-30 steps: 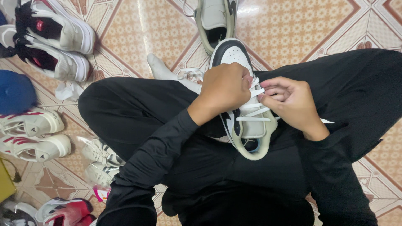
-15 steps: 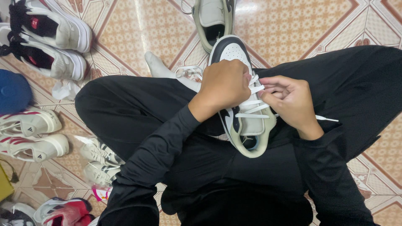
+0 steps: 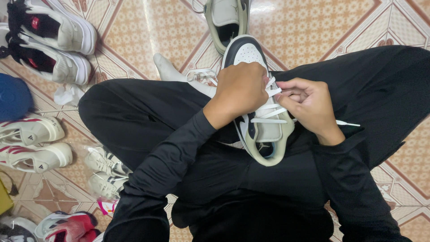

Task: Threading shoelaces through the eyelets of a sneaker while sitting on the floor.

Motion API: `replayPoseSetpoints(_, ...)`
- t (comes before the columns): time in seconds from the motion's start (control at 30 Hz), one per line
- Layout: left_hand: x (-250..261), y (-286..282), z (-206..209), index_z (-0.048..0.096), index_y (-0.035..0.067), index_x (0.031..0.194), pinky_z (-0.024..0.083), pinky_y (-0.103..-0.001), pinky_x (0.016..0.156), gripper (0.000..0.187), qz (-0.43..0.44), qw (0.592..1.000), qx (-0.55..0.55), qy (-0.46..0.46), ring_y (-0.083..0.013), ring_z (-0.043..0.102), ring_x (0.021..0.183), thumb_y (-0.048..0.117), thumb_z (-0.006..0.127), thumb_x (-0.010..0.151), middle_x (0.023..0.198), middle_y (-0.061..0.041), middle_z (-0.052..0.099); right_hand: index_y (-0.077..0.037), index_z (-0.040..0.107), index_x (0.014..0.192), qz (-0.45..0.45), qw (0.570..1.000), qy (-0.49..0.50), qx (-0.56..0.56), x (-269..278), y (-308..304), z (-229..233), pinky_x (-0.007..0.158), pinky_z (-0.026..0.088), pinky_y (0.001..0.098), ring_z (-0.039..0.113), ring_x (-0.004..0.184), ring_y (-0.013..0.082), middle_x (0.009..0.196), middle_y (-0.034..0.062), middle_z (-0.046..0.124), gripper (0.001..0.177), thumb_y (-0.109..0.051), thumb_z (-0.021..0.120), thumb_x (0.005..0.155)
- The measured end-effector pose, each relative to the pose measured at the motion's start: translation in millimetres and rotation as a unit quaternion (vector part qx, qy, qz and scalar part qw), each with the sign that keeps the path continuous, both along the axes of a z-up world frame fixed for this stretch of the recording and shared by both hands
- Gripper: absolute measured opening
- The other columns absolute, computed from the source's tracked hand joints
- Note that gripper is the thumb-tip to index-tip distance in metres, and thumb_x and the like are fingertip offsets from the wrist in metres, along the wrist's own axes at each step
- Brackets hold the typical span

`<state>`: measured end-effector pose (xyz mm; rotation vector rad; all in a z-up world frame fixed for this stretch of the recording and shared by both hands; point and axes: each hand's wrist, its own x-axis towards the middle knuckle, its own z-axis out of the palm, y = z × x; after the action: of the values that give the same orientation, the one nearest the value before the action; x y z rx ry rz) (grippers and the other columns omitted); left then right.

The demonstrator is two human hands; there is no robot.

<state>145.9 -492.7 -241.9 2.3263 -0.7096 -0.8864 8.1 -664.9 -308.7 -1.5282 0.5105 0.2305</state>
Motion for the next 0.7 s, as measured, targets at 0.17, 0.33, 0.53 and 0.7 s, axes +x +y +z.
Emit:
replayPoseSetpoints(0.17, 1.8, 4.8, 6.7, 0.079, 0.011, 0.080, 0.058, -0.057, 0.070, 0.025, 0.001, 0.999, 0.027, 0.030, -0.0527, 0.074, 0.078, 0.021, 0.057, 0.083, 0.070, -0.022, 0.073, 0.005, 0.071, 0.119, 0.008, 1.000, -0.001, -0.009, -1.7, -1.5, -7.0, 0.064, 0.063, 0.0296, 0.068, 0.092, 0.0169, 0.093, 0.0201, 0.072, 0.035, 0.007, 0.073, 0.084)
replayPoseSetpoints(0.33, 14.2, 19.7, 10.5, 0.081, 0.009, 0.095, 0.057, -0.062, 0.083, 0.029, 0.049, 0.995, 0.038, 0.083, -0.0540, 0.072, 0.097, 0.022, 0.055, 0.088, 0.089, -0.028, 0.075, 0.006, 0.071, 0.119, 0.016, 1.000, -0.011, -0.003, 0.9, -4.0, -5.2, 0.066, 0.063, 0.0324, 0.070, 0.094, 0.0225, 0.095, 0.0239, 0.072, 0.039, 0.008, 0.078, 0.080)
replayPoseSetpoints(0.53, 35.0, 57.2, 27.7, 0.076, 0.013, 0.092, 0.058, -0.034, 0.094, 0.024, 0.121, 0.987, -0.063, 0.082, -0.0177, 0.074, 0.096, 0.012, 0.052, 0.095, 0.099, -0.002, 0.080, 0.002, 0.072, 0.114, 0.042, 0.999, 0.005, -0.023, 6.2, -2.5, 12.1, 0.079, 0.059, 0.0183, 0.067, 0.082, 0.0065, 0.086, 0.0088, 0.072, 0.030, 0.003, 0.081, 0.085)
replayPoseSetpoints(0.7, 48.2, 93.9, 41.1, 0.073, 0.014, 0.089, 0.042, -0.027, 0.065, 0.022, 0.132, 0.984, -0.114, 0.032, -0.0082, 0.052, 0.064, 0.007, 0.053, 0.096, 0.081, 0.003, 0.069, 0.001, 0.073, 0.114, 0.053, 0.998, 0.015, -0.035, 10.3, -2.3, 20.1, 0.078, 0.058, 0.0175, 0.067, 0.081, 0.0057, 0.085, 0.0075, 0.072, 0.030, 0.001, 0.081, 0.085)
